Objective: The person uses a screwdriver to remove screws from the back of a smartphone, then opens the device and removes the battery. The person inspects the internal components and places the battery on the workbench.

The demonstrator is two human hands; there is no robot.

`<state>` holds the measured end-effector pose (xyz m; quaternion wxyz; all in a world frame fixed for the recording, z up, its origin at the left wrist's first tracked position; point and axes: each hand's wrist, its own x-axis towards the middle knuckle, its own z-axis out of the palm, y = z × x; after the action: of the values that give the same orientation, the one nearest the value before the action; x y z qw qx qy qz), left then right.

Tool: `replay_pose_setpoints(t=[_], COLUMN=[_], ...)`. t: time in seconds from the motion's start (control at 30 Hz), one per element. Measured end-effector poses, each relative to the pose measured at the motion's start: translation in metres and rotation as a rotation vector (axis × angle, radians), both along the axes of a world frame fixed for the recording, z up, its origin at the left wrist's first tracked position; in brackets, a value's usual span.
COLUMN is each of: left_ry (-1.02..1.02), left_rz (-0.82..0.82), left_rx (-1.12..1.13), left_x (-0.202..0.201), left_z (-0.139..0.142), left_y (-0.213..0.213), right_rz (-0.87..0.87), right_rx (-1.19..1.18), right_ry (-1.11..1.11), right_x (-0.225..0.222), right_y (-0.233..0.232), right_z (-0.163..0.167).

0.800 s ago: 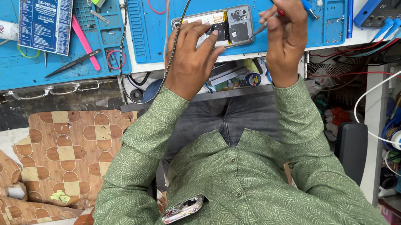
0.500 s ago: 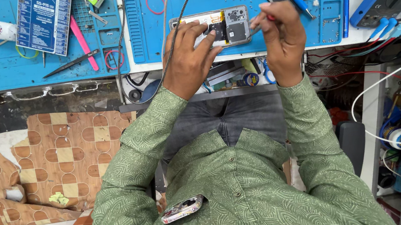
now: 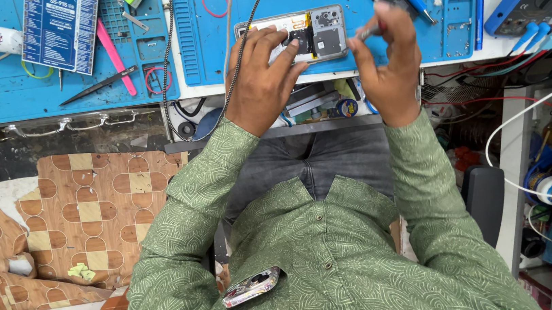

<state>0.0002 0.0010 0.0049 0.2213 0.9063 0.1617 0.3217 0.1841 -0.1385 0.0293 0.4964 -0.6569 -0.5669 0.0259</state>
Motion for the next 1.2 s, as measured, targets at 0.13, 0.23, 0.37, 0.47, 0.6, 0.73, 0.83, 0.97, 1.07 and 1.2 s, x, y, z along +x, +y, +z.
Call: replay_pose_setpoints(t=[0.13, 0.23, 0.37, 0.47, 0.6, 0.73, 0.83, 0.97, 1.07, 1.2], left_ry=[-0.006, -0.002, 0.004, 0.004, 0.006, 0.011, 0.007, 0.014, 0.018, 0.015], left_rz=[0.012, 0.004, 0.009, -0.003, 0.008, -0.002, 0.000, -0.005, -0.008, 0.001], left_rx=[0.009, 0.009, 0.018, 0.000, 0.030, 0.022, 0.016, 0.008, 0.007, 0.019], left_x=[-0.001, -0.001, -0.001, -0.003, -0.002, -0.002, -0.002, -0.002, -0.003, -0.002], left_z=[-0.001, -0.002, 0.000, 0.003, 0.004, 0.003, 0.002, 0.001, 0.000, -0.001], left_y=[-0.001, -0.001, -0.002, 0.000, -0.001, 0.000, 0.000, -0.001, -0.001, -0.001], right_rz=[0.069, -0.036, 0.002, -0.055, -0.011, -0.061, -0.064, -0.040, -0.074, -0.046], right_rx=[0.001, -0.029, -0.036, -0.062, -0.021, -0.077, -0.057, -0.064, -0.061, -0.075], right_ry=[0.081, -0.036, -0.097, -0.051, -0.142, -0.013, -0.061, -0.048, -0.079, -0.068], right_x=[-0.003, -0.008, -0.007, -0.005, -0.003, 0.000, 0.002, 0.002, 0.002, 0.003], right_y=[-0.010, -0.009, -0.009, -0.008, -0.010, -0.014, -0.014, -0.014, -0.014, -0.014], right_z=[-0.003, -0.004, 0.000, 0.001, -0.001, -0.005, -0.007, -0.006, -0.006, -0.007])
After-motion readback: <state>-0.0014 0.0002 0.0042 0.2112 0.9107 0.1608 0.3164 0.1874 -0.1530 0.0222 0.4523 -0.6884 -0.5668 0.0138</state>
